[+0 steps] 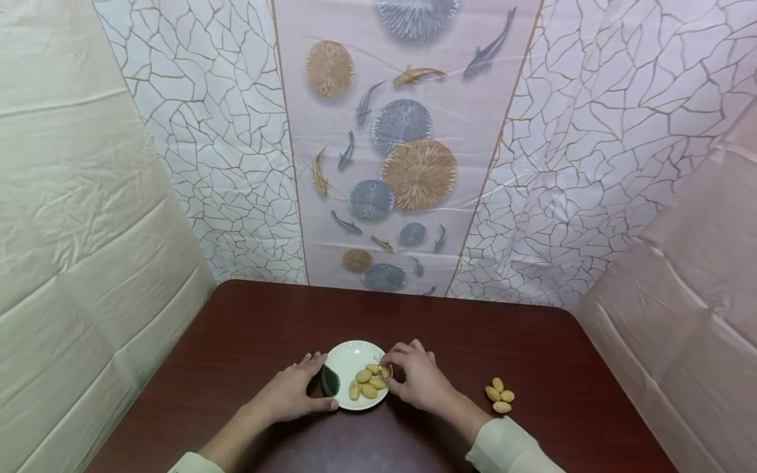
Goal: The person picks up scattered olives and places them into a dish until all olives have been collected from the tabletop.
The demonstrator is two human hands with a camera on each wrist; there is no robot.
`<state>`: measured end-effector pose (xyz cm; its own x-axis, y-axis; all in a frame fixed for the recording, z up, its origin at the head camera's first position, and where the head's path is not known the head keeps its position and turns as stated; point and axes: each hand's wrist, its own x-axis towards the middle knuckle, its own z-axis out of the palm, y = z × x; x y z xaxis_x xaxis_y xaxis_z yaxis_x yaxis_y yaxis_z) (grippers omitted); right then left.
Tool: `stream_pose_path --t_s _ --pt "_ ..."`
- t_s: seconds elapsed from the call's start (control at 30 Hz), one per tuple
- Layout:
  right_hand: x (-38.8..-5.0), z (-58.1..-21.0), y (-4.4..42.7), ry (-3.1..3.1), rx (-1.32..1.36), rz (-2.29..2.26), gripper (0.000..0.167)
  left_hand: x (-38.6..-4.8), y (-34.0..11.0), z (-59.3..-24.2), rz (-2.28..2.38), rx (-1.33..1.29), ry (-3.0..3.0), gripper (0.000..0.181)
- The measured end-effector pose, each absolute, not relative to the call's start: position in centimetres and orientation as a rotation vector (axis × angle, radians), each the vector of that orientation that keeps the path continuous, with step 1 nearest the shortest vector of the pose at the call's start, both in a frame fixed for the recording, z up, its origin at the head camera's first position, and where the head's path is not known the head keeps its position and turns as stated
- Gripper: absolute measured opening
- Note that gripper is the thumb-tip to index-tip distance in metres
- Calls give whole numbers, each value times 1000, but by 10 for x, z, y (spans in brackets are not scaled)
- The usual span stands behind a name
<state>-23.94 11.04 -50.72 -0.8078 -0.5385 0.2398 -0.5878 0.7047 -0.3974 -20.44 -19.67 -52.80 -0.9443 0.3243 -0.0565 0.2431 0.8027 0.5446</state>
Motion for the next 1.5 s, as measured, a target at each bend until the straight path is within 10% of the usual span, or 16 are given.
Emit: stream_pose_path --t_s 1.5 --pt "-210 -500 205 -2750 665 444 43 -208 -198 -532 802 455 2837 113"
